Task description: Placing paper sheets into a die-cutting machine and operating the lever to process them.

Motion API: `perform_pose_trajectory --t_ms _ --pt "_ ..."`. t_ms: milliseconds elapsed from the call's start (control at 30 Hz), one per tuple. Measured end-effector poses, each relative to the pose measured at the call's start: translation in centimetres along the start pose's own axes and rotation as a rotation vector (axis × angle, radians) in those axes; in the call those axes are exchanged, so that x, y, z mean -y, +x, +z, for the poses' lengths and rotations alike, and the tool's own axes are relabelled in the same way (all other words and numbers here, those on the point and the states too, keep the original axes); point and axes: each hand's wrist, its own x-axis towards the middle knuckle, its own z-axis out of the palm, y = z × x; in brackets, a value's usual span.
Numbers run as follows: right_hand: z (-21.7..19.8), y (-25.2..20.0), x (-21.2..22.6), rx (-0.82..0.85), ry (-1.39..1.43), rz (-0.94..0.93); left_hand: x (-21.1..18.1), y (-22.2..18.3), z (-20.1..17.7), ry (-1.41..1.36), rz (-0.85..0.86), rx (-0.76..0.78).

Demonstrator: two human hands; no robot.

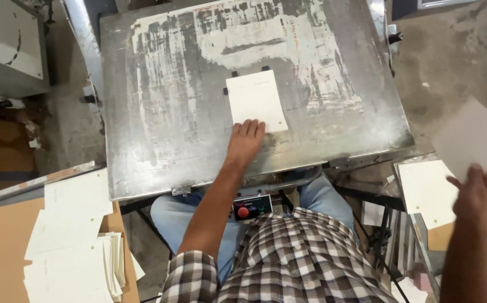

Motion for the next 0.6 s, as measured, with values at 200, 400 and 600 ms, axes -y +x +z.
perform_pose_trajectory --t_ms 200,400,600 --pt "14.0 5.9 -11.3 0.377 0.909 0.049 4.3 1.0 -8.0 -0.156 0.075 -0.137" --pt "30.8 -12.2 7.5 0.745 -0.633 -0.984 10.9 -7.7 -20.8 -0.175 -0.049 -0.193" --pt "36.3 -15.2 8.0 0.876 -0.863 -1.017 18.0 -28.6 -25.2 0.205 -0.548 -0.331"
